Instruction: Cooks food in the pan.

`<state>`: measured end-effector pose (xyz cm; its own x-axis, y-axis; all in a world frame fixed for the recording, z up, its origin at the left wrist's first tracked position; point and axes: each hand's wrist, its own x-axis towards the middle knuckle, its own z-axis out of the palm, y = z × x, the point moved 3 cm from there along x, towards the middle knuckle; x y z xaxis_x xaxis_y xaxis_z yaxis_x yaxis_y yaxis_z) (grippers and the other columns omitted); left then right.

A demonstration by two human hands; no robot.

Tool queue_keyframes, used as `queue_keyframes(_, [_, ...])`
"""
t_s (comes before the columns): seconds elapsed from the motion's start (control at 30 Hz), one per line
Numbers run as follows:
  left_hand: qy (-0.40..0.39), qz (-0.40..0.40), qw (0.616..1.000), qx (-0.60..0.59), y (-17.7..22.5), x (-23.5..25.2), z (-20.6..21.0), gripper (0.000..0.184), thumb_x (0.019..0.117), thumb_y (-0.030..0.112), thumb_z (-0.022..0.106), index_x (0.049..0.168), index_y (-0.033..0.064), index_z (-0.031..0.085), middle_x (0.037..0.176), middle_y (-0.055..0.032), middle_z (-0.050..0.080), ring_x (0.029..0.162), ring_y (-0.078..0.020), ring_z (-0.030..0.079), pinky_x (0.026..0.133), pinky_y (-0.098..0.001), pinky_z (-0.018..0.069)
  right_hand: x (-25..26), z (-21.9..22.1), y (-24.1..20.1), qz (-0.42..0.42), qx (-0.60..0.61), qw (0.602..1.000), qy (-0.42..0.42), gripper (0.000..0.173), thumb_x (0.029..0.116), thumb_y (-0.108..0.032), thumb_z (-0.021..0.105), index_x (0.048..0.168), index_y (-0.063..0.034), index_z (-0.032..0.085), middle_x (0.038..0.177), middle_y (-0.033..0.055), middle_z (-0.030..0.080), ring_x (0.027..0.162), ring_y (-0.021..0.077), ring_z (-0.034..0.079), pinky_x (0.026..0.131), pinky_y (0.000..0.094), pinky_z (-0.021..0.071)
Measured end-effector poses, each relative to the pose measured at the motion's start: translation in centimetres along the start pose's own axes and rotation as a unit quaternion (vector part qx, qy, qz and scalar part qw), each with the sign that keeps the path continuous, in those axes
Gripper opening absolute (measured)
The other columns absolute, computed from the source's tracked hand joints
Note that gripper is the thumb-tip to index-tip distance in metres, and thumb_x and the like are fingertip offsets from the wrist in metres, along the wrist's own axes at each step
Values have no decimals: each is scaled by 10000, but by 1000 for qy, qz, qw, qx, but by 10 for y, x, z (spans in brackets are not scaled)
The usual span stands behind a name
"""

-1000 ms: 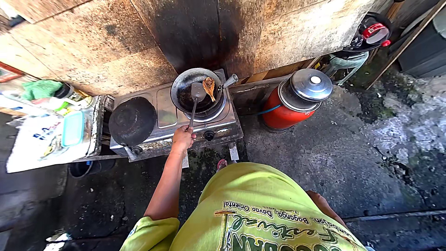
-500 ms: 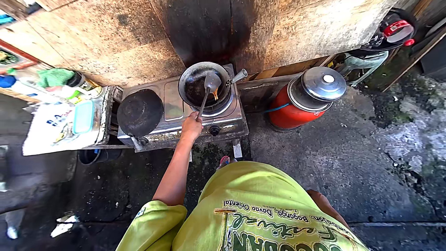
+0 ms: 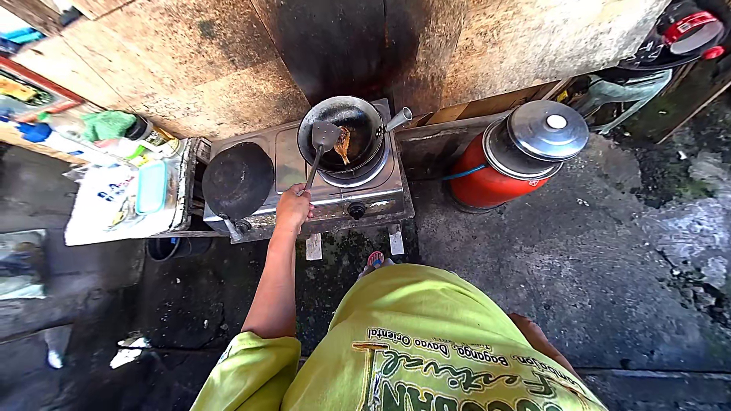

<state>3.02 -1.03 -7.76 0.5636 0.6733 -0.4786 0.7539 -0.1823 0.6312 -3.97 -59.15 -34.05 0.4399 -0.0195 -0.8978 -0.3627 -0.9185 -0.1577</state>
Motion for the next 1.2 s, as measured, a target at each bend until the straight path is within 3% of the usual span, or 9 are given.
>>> queue_keyframes(0.2, [-23, 2, 996, 87, -1, 7, 8, 399, 1119, 273, 458, 1512, 270, 523, 1019, -146, 653, 645, -189, 549, 588, -359, 471, -10, -18, -11, 3, 23, 1000, 5, 412, 1096, -323, 520, 1301, 2, 667, 1301, 278, 661, 1288, 439, 594, 1108, 618, 413])
queue_keyframes(0.33, [-47, 2, 993, 112, 6, 1, 11, 391, 1126, 289, 437, 1503, 288, 541, 990, -121, 628, 615, -164, 501, 549, -326, 428, -12, -19, -12, 0, 20, 1000, 0, 403, 1100, -318, 511, 1307, -9, 666, 1298, 264, 668, 1277, 425, 603, 1108, 606, 416])
queue_keyframes(0.43, [-53, 24, 985, 160, 11, 3, 10, 403, 1118, 282, 431, 1505, 299, 541, 1180, -155, 665, 779, -240, 615, 683, -432, 507, -4, -16, -8, -6, 10, 1000, 3, 408, 1094, -335, 522, 1299, -16, 674, 1294, 255, 674, 1276, 420, 607, 1105, 607, 425])
queue_keyframes(0.53, [-40, 57, 981, 181, 15, -1, 11, 405, 1121, 266, 422, 1508, 265, 541, 1251, -185, 670, 964, -324, 675, 848, -534, 530, 3, -17, 0, -2, 7, 1000, 10, 408, 1085, -351, 538, 1280, -25, 686, 1271, 247, 686, 1254, 413, 623, 1088, 612, 436])
queue_keyframes(0.77, [-47, 69, 971, 222, 16, -18, 14, 411, 1124, 266, 410, 1515, 254, 537, 1255, -202, 673, 1042, -378, 660, 894, -596, 495, -7, -31, -11, 0, 4, 1000, 5, 414, 1093, -336, 526, 1295, -5, 673, 1290, 269, 669, 1274, 434, 603, 1102, 620, 415])
queue_keyframes(0.87, [-57, 71, 963, 255, 17, -17, 16, 419, 1125, 257, 401, 1524, 249, 530, 1337, -198, 655, 1209, -401, 627, 995, -636, 459, -10, -33, -18, -3, -1, 1000, -2, 407, 1096, -325, 520, 1285, 0, 676, 1291, 274, 668, 1286, 437, 595, 1106, 619, 414])
queue_keyframes(1.03, [-78, 69, 945, 311, 29, -16, 10, 437, 1126, 235, 382, 1546, 242, 501, 1359, -204, 642, 1193, -409, 636, 986, -626, 472, -5, -33, -25, -6, -12, 1000, -5, 410, 1097, -330, 518, 1292, -3, 671, 1285, 270, 671, 1272, 430, 605, 1098, 615, 421])
queue_keyframes(1.2, [-83, 64, 940, 324, 30, -11, 5, 439, 1126, 239, 386, 1551, 259, 492, 1269, -219, 666, 973, -373, 689, 844, -573, 535, 3, -34, -28, -15, -3, 1000, 4, 405, 1094, -331, 526, 1281, -5, 678, 1270, 268, 678, 1255, 425, 617, 1091, 615, 428])
